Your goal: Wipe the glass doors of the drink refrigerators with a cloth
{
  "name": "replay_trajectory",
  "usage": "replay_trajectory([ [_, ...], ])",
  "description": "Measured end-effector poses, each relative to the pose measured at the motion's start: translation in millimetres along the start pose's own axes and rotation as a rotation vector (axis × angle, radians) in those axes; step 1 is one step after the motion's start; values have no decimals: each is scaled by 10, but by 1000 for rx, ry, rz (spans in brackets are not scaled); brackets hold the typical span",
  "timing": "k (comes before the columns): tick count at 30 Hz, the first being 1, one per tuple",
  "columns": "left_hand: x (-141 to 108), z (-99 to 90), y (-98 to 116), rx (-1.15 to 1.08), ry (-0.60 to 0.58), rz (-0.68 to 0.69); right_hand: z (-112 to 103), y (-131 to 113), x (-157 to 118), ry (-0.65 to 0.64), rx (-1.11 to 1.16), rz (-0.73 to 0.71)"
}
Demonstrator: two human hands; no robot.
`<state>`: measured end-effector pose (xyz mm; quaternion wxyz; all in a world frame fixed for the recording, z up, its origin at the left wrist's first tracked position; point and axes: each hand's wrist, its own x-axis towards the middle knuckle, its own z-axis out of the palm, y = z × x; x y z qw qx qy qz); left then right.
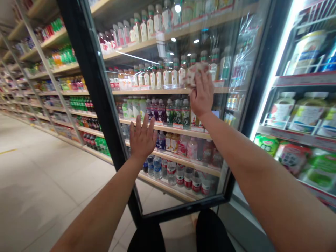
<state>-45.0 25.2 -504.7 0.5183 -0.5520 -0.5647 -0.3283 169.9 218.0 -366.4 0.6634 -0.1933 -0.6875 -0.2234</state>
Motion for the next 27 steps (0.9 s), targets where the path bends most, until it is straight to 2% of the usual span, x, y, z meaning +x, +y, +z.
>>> replay_trajectory([
  [4, -3, 2, -11, 22, 9, 22, -175, -170, -134, -383, 16, -562],
  [6, -1, 3, -16, 21, 13, 24, -230, -193, -153, -476, 7, -671],
  [7, 1, 2, -17, 15, 16, 20, -230, -187, -156, -485, -6, -655],
  [9, 6, -2, -16, -12, 10, 5, -177, -146, -161, -395, -36, -482],
  [12, 10, -12, -8, -59, -16, -27, -49, -71, -187, -80, -42, -79],
  [13, 11, -15, -5, -64, -22, -33, -24, -58, -200, -10, -34, 1],
  [14, 10, -18, -2, -63, -26, -37, -18, -55, -213, 5, -26, 17],
  [15, 9, -20, 0, -58, -27, -38, -31, -63, -227, -37, -18, -33],
  [18, 4, -20, -1, -44, -28, -34, -142, -135, -267, -334, 9, -399],
  [20, 0, -15, -4, -49, -27, -32, -206, -183, -291, -455, 18, -549],
  [21, -1, -13, -6, -51, -25, -32, -216, -196, -302, -461, 15, -549],
  [23, -1, -12, -6, -45, -20, -28, -182, -190, -320, -372, -10, -410],
  [27, 2, -25, 5, -19, -5, -10, -20, -91, -345, -7, -54, 1],
])
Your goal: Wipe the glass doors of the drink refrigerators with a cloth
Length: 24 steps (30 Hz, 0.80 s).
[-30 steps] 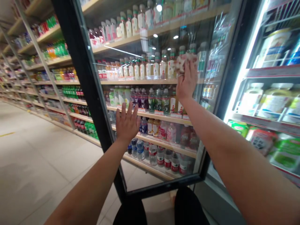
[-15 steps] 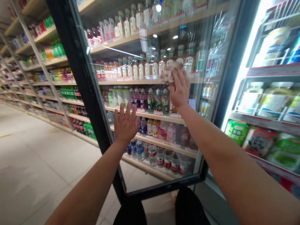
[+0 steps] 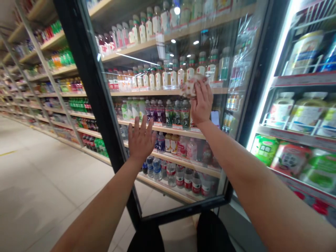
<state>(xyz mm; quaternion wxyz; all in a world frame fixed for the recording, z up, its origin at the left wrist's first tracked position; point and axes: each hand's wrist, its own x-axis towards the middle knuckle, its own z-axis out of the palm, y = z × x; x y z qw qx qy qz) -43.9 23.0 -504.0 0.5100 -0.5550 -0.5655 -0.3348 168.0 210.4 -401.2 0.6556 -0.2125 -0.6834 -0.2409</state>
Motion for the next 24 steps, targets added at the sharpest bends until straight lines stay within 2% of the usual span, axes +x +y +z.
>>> replay_trajectory([
  [2, 1, -9, 9, 8, -2, 3, 34, 29, -16, 65, 11, 56],
  [3, 1, -12, 12, 14, -1, 3, 26, 30, -28, 41, 21, 24],
  [7, 5, -14, 18, 30, 14, 14, -103, -37, -97, -236, 48, -370],
  [9, 7, -12, 17, 22, 11, 9, -148, -73, -128, -319, 53, -503],
  [10, 9, -11, 17, 16, 7, 3, -151, -82, -140, -330, 55, -507],
  [12, 11, -9, 17, -1, 1, -8, -116, -79, -150, -280, 64, -377],
  [15, 10, -6, 18, -17, -5, -15, -13, -31, -142, -34, 84, 7],
  [17, 2, -1, 15, -8, -3, -11, 31, -2, -139, 93, 85, 173],
  [18, -4, 2, 12, -2, 0, -7, 34, 4, -143, 107, 82, 187],
  [20, -15, 3, 5, 3, 10, -4, 1, -8, -164, 40, 70, 97],
  [24, 26, -29, 8, 0, 52, -35, -115, -72, -233, -220, 54, -263],
])
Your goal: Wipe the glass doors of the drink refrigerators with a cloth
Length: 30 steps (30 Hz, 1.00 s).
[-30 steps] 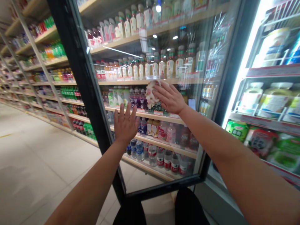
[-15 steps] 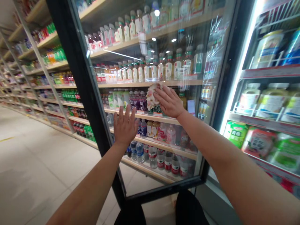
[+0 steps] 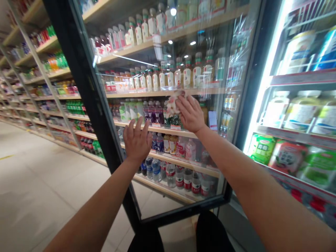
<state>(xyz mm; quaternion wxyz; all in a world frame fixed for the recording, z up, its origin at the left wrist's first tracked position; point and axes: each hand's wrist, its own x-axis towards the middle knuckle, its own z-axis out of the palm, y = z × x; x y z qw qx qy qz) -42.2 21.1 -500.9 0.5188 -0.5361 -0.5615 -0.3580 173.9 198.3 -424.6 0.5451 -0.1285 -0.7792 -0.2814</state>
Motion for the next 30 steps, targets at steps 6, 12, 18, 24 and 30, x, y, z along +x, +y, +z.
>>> replay_trajectory([
  [6, 348, -79, 93, -19, 5, -23, -25, -46, -17, -82, -47, -115],
  [12, 494, -9, 106, -45, -82, 65, -128, 180, 16, -78, -36, -145],
  [18, 455, 30, 86, -46, -78, 67, -50, 886, -208, 454, -92, 454],
  [24, 481, 19, 109, -68, -96, 36, 18, 757, -470, 398, -139, 393],
  [30, 476, 28, 97, -45, -92, 55, -93, 544, -603, 147, -113, 47],
])
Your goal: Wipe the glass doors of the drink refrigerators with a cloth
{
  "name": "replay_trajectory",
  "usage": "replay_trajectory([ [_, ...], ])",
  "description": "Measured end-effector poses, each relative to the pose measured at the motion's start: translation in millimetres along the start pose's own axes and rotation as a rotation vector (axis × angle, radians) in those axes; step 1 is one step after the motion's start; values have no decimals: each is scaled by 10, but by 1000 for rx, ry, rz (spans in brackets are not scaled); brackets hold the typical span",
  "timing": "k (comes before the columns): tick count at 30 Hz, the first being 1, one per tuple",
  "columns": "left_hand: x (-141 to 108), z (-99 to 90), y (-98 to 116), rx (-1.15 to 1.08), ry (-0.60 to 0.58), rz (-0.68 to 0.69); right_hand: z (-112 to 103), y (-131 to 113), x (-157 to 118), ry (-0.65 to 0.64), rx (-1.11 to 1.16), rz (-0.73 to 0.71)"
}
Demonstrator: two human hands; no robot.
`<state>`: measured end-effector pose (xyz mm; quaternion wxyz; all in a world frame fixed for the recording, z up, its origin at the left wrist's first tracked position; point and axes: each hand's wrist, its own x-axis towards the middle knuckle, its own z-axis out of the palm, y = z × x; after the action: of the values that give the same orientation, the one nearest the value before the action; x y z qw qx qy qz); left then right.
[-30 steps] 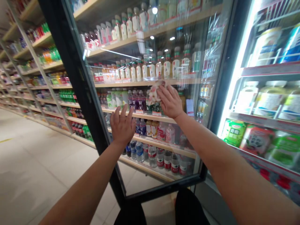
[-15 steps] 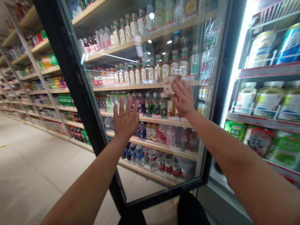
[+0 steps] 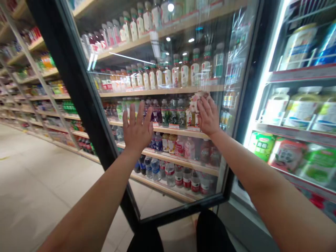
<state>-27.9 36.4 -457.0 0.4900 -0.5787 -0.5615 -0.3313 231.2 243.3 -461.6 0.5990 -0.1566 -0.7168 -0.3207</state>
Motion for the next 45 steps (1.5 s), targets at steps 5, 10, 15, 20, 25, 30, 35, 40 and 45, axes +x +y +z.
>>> replay_trajectory([
  [5, -10, 16, -3, 37, 31, 17, 79, 39, -71, 114, 38, 243],
  [10, -15, 18, -4, 70, 45, 50, 227, 37, -94, 375, -39, 636],
  [15, -17, 13, -2, 61, 63, 48, 115, -119, -80, 185, -47, 431],
  [20, -22, 14, -3, 81, 74, 59, -43, -301, 51, -199, 80, -147],
  [25, -27, 22, -18, 58, 70, 61, -2, -409, 236, -233, 119, -223],
  [30, -26, 15, -14, 59, 53, 50, 197, -373, 252, 177, 35, 338],
  [35, -27, 10, 1, 19, 32, 20, 198, -382, 201, 166, 18, 242],
  [40, -22, 1, 13, 60, 36, 17, 91, -436, 134, -123, 104, -247],
  [45, -30, -13, 14, 77, 56, 39, 66, -481, 102, -147, 127, -227],
])
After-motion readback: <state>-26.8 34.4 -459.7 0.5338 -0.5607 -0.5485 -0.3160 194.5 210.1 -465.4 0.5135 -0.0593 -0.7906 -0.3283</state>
